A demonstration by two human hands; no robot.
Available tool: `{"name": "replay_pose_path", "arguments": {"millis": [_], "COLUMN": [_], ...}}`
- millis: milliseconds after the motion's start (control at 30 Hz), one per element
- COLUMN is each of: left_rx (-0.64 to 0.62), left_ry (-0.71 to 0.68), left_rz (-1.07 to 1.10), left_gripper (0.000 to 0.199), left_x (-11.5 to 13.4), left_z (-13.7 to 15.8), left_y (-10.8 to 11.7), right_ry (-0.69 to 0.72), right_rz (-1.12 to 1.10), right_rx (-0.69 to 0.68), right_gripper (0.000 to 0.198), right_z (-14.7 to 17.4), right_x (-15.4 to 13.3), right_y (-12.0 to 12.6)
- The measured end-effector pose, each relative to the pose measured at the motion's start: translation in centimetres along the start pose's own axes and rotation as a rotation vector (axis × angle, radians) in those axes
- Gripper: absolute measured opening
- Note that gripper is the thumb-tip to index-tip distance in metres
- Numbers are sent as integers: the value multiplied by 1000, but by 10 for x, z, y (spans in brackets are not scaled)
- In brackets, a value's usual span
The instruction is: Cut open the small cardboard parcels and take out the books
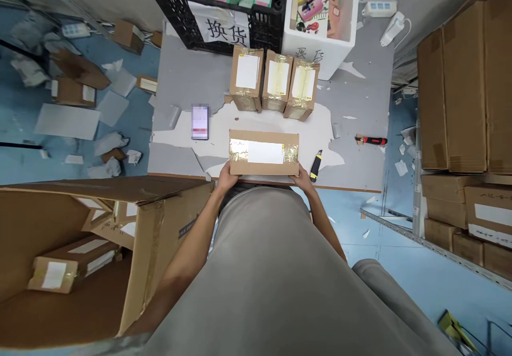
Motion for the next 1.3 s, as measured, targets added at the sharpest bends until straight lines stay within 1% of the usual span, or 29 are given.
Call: {"name": "replay_pose_path", "arguments": {"millis": [100,200,267,333,400,500,633,767,900,967,1067,1133,1200,1300], "left_rx": [-1,-11,-16,-19,-8,17,2,20,-13,-17,34,92,163,269], "left_ry": [-22,-65,-55,-13,12,-24,-57,-62,-98,-97,-73,-76,-113,-191], "left_rz": [47,126,150,165,171,138,104,81,153,171,147,139,143,127], "left_gripper": [56,49,50,55,62,69,73,78,81,82,85,86,81,63], "left_x": [11,26,32,33,35,41,42,43,54,56,55,57,68,96], "left_z": [10,21,26,27,25,19,15,18,23,26,33,39,45,51], "left_y": [3,6,5,0,-5,-8,-10,-11,-20,-21,-13,-2,11,31], "right_ry": [17,95,106,78,47,29,27,-5,-2,10,35,81,145,214], "right_rz": [19,1,-28,-44,-33,-20,-21,-7,-32,-36,-50,-64,-61,-14], "right_rx": [21,14,1,4,19,14,-16,1,29,50,53,56,95,205], "right_gripper": [74,55,53,61,76,89,94,99,105,109,106,100,96,88], "right_z": [3,10,13,12,9,3,-2,-4,-4,-2,3,9,14,16], "right_x": [-20,-49,-61,-67,-70,-72,-72,-62,-51,-47,-49,-59,-76,-104], "right_y": [8,16,19,21,23,25,28,27,19,17,15,17,23,37]}}
Point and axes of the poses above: each hand's wrist, its own z-axis away from the middle knuckle, its own y-axis out of the back of the hand, x = y × z, the point moved 9 cm from there along -z, towards the middle knuckle, and after that the axes turned 3 degrees about -z, right-handed, at the moved point
